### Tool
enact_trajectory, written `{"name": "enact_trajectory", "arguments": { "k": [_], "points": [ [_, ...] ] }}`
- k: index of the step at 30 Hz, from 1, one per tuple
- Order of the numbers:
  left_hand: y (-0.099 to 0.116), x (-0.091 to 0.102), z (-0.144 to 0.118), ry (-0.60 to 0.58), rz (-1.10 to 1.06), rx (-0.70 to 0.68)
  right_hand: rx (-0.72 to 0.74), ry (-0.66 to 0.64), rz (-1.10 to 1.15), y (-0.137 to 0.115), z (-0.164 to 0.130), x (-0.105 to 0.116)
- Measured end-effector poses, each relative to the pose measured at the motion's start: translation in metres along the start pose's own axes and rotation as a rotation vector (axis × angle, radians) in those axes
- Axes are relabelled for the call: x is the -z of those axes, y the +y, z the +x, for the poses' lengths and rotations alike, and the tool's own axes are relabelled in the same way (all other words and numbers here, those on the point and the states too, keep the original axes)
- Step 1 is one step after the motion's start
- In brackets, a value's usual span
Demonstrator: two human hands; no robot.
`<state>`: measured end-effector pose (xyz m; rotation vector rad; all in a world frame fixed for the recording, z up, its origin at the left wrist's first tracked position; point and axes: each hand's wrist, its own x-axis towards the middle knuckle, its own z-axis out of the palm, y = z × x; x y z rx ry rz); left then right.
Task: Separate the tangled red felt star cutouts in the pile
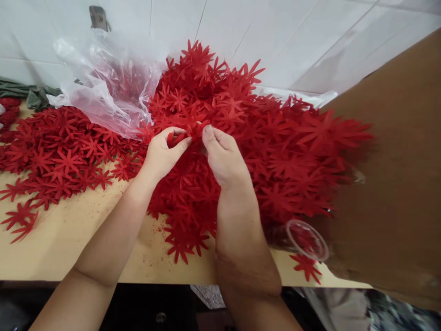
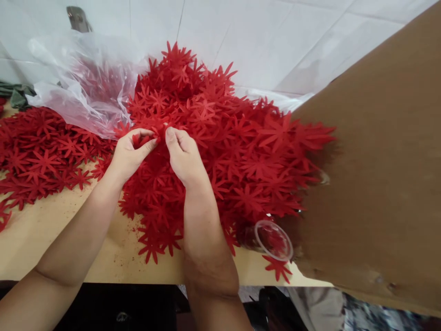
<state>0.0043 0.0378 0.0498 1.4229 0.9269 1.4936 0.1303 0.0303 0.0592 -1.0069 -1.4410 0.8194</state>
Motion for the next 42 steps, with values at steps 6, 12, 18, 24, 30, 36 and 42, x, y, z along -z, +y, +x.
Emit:
{"name": "enact_trajectory", "arguments": {
  "k": [6,12,18,24,30,36,42],
  "points": [
    [0.003,0.004,0.001,0.023,-0.137,0.058,-0.013,-0.105,0.152,-0.002,-0.001,-0.001],
    [0.005,0.007,0.0,0.05,-0.141,0.069,0.065,0.156,-0.059,-0.001,0.002,0.006],
    [0.006,0.005,-0.001,0.008,-0.121,0.047,0.157,0.217,-0.223,-0.003,0.002,0.007],
    [0.007,0.001,-0.004,-0.093,-0.126,0.064,0.141,0.129,-0.061,0.005,0.005,0.002],
    [0.007,0.001,-0.004,-0.066,-0.098,0.064,0.131,0.193,-0.163,0.006,0.004,0.001],
    [0.004,-0.002,-0.005,-0.093,-0.145,0.062,0.183,0.192,-0.185,0.003,0.002,-0.005],
    [-0.002,0.001,-0.002,-0.021,-0.102,0.007,0.171,0.053,-0.043,0.008,0.004,-0.005]
  ]
}}
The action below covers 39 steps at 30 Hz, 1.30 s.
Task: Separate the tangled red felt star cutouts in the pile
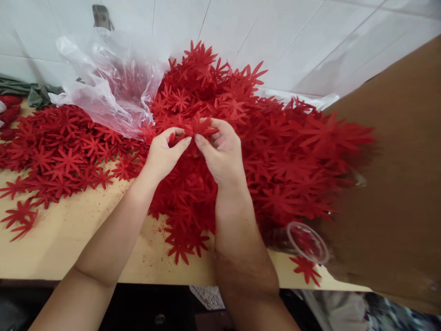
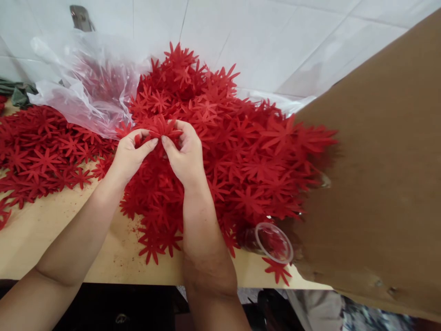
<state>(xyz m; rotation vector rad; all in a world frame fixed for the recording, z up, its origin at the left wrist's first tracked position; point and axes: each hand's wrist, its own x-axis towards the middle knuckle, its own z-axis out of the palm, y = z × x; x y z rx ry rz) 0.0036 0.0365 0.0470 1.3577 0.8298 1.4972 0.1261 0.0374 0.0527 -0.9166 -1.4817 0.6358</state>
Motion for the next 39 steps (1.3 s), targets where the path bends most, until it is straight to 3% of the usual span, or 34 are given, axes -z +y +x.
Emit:
{"name": "enact_trajectory", "arguments": {
  "k": [4,10,19,25,29,35,39],
  "points": [
    [0.003,-0.001,0.0,0.021,0.056,-0.005,-0.02,-0.041,-0.038,-0.001,0.0,0.002],
    [0.004,-0.006,-0.002,-0.018,0.003,0.031,-0.004,0.083,-0.122,-0.008,-0.001,0.002],
    [0.009,-0.002,-0.001,0.03,-0.1,0.092,-0.065,-0.093,-0.05,-0.01,-0.003,0.001],
    [0.005,0.001,0.003,0.175,-0.047,0.079,0.005,0.072,-0.147,-0.001,0.002,0.014],
    [0.005,0.0,0.002,0.111,-0.014,0.075,0.058,0.109,-0.138,-0.009,0.002,0.019],
    [0.008,-0.002,-0.002,0.056,0.109,0.056,-0.111,-0.082,-0.056,-0.014,-0.003,0.01],
    [0.007,-0.004,-0.002,0.04,0.078,0.044,-0.112,-0.008,-0.065,-0.009,-0.001,0.005]
  ]
}}
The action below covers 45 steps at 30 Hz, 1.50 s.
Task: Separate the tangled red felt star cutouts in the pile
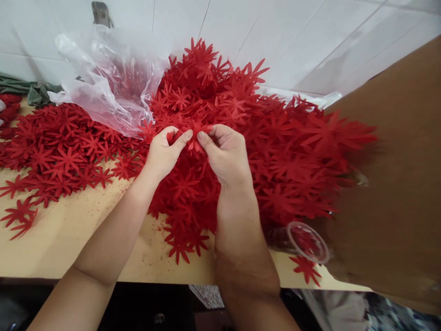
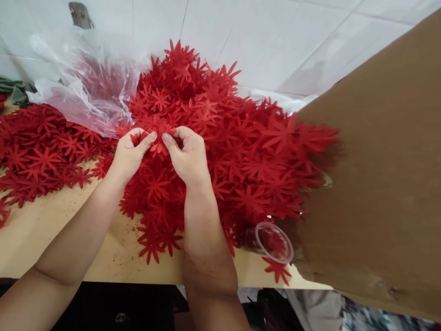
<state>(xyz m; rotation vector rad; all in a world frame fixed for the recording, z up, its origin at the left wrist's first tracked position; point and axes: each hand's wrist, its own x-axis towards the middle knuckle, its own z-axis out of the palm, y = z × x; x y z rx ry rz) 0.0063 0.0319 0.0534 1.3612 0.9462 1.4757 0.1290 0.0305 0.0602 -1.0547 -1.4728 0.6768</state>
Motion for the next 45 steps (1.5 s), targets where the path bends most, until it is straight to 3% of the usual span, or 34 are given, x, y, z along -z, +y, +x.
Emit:
{"name": "enact_trajectory", "arguments": {
  "k": [5,10,13,18,25,32,36,40,45],
  "points": [
    [0.001,-0.005,-0.003,-0.052,-0.057,0.007,0.052,0.174,-0.097,0.002,0.001,-0.003],
    [0.001,0.0,0.0,0.023,-0.117,0.036,0.165,0.358,-0.142,0.017,0.009,0.006],
    [0.0,0.004,0.002,0.045,-0.143,0.031,0.16,0.418,-0.076,0.026,0.013,0.013],
    [-0.005,0.003,0.004,0.041,-0.105,-0.015,0.093,0.394,-0.063,0.024,0.012,0.015],
    [-0.006,0.002,0.002,-0.011,0.046,-0.063,0.151,0.364,-0.105,0.024,0.011,0.019],
    [-0.002,0.003,0.001,-0.014,0.054,-0.062,0.156,0.283,-0.194,0.025,0.011,0.02],
    [-0.004,0.002,0.001,0.009,0.018,-0.002,0.128,0.308,-0.256,0.021,0.008,0.021],
    [-0.002,0.0,0.001,0.035,-0.086,0.091,0.233,0.297,-0.368,0.017,0.005,0.022],
    [0.005,0.003,-0.001,-0.02,-0.33,0.314,0.261,0.082,-0.343,0.006,-0.002,0.011]
  ]
}}
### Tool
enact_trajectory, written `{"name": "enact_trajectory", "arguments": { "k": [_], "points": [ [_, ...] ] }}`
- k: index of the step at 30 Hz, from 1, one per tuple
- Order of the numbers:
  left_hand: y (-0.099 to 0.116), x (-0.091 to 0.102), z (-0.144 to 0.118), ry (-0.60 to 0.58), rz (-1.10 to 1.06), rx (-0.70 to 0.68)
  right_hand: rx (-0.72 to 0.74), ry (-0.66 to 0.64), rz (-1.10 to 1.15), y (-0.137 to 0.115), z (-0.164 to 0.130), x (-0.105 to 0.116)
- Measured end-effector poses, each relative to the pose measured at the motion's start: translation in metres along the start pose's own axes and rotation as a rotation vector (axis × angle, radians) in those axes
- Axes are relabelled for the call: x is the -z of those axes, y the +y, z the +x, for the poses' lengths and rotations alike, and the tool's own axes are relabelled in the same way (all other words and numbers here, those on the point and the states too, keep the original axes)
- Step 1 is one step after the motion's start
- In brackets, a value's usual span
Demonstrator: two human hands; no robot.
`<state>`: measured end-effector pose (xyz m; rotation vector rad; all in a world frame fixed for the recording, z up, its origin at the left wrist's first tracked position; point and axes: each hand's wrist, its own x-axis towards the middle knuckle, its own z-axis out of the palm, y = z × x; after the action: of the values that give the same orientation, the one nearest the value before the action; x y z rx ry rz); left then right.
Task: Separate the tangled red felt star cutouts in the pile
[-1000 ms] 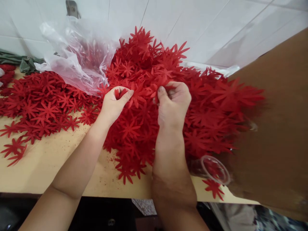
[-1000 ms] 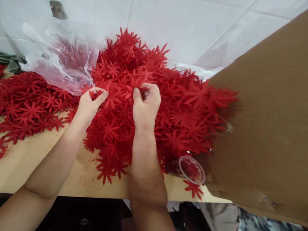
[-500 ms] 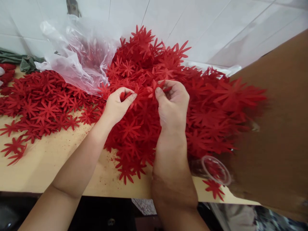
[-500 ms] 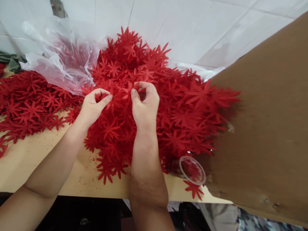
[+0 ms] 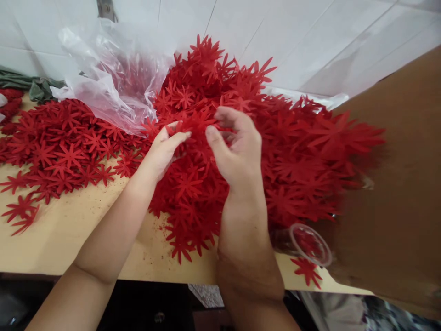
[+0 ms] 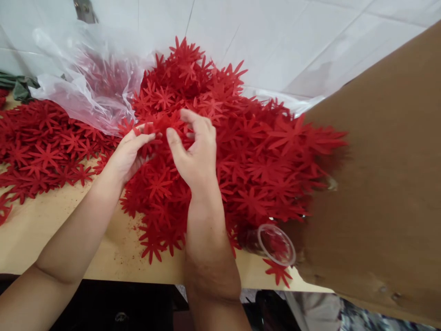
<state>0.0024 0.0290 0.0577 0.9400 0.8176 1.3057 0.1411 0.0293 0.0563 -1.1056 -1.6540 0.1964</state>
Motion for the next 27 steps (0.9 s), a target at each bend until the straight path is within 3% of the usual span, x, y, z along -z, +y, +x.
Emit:
{"name": "enact_trajectory", "arguments": {
  "k": [4,12,21,27],
  "points": [
    [-0.001,0.003,0.003,-0.095,0.011,-0.032,-0.025,-0.155,0.056,-0.007,-0.002,-0.009],
    [-0.013,0.005,0.013,-0.036,0.338,-0.306,-0.108,-0.12,0.194,-0.01,0.0,-0.01],
    [-0.007,0.002,0.005,-0.066,0.337,-0.251,-0.182,-0.206,0.38,-0.005,0.002,-0.012],
    [-0.008,-0.005,0.001,-0.239,0.216,-0.1,-0.239,-0.041,0.362,-0.001,0.003,-0.014]
  ]
}}
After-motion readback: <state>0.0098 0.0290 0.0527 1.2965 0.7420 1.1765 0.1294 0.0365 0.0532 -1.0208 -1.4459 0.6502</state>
